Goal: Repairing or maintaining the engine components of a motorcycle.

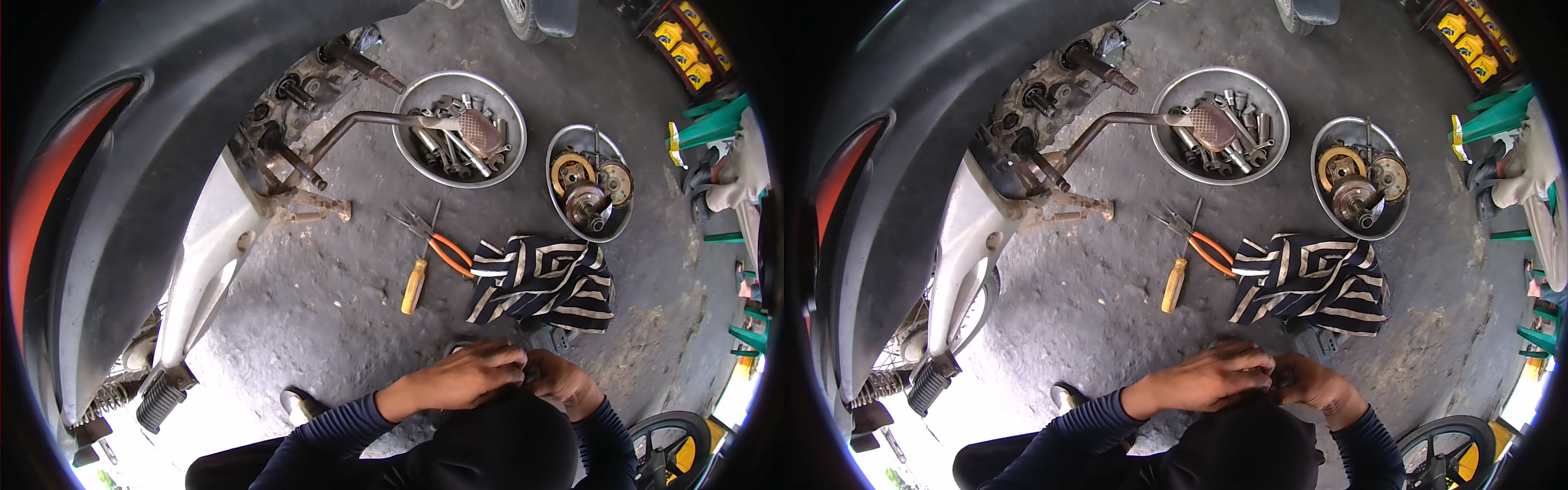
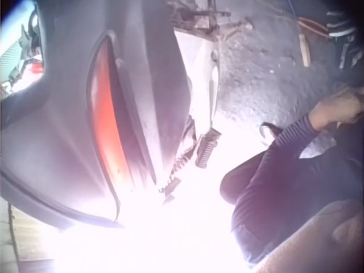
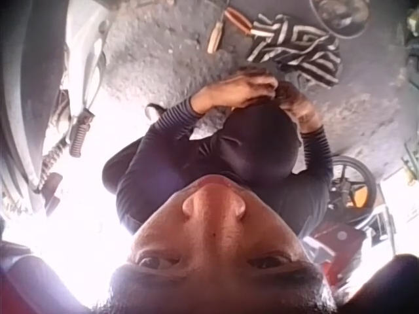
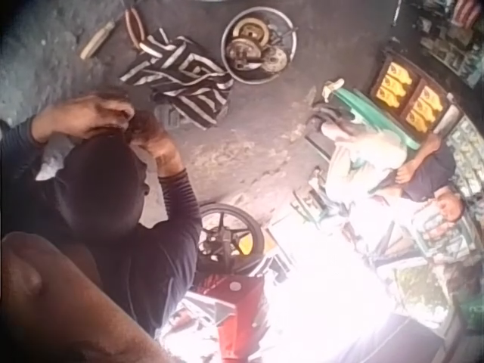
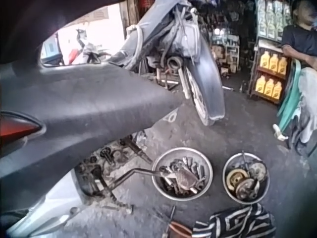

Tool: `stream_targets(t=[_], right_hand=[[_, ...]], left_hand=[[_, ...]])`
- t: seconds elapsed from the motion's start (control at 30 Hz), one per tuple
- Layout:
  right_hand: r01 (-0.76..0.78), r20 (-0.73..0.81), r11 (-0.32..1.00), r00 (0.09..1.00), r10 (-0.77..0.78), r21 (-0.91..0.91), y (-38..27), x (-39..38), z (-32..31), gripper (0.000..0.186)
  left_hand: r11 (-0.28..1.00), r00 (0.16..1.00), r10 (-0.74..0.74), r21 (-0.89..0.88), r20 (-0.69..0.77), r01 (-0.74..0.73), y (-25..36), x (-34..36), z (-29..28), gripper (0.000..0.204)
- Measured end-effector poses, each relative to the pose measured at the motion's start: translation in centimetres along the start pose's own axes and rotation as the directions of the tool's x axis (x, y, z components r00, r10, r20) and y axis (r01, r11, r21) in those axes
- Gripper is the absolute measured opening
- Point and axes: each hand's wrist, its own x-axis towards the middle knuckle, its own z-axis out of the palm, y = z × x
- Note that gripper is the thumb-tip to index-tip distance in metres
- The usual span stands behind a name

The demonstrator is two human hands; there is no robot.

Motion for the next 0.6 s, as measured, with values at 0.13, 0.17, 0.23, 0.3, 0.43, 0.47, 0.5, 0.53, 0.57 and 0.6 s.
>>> stream_targets(t=[0.13,0.17,0.23,0.3,0.43,0.47,0.5,0.53,0.57,0.6], right_hand=[[0.003,0.001,1.000,1.000,-0.003,0.001,-0.3,0.0,-0.3,0.039],[0.008,-0.012,1.000,1.000,-0.008,-0.017,-0.2,0.0,-0.3,0.037],[-0.007,-0.018,1.000,1.000,0.007,0.012,-0.1,0.0,-0.4,0.035],[-0.022,-0.020,0.999,1.000,0.023,0.039,0.0,0.1,-0.5,0.034],[0.022,-0.001,0.992,1.000,-0.022,-0.126,-0.4,0.6,-0.7,0.028],[0.079,0.018,0.966,0.997,-0.077,-0.246,-0.7,0.7,-0.9,0.026],[0.075,0.028,0.966,0.997,-0.070,-0.249,-1.1,0.6,-0.7,0.026],[0.070,-0.036,0.980,0.996,-0.078,-0.185,-1.6,0.4,-0.5,0.023],[0.067,-0.098,0.991,0.992,-0.079,-0.119,-1.9,0.4,-0.3,0.020],[0.059,-0.091,0.991,0.993,-0.070,-0.117,-2.2,0.7,-0.1,0.020]], left_hand=[[0.997,0.999,-0.039,-0.071,-0.013,0.038,-0.2,0.2,-0.1,0.029],[0.994,0.999,-0.041,-0.105,-0.021,0.039,-0.4,0.3,0.0,0.028],[0.989,0.998,-0.048,-0.139,-0.030,0.044,-0.5,0.3,0.3,0.027],[0.979,0.994,-0.067,-0.199,-0.086,0.048,-0.8,0.0,0.8,0.027],[0.944,0.978,-0.165,-0.308,-0.128,0.119,-1.1,-0.7,0.7,0.024],[0.928,0.952,-0.230,-0.339,-0.203,0.152,-1.2,-0.7,0.2,0.021],[0.910,0.915,-0.295,-0.371,-0.275,0.182,-1.1,-0.7,-0.5,0.019],[0.945,0.890,-0.285,-0.258,-0.355,0.200,-0.9,-0.2,-2.1,0.015],[0.961,0.850,-0.267,-0.060,-0.455,0.270,0.1,0.3,-4.4,0.015],[0.941,0.787,-0.224,0.082,-0.575,0.328,0.3,0.5,-6.1,0.014]])
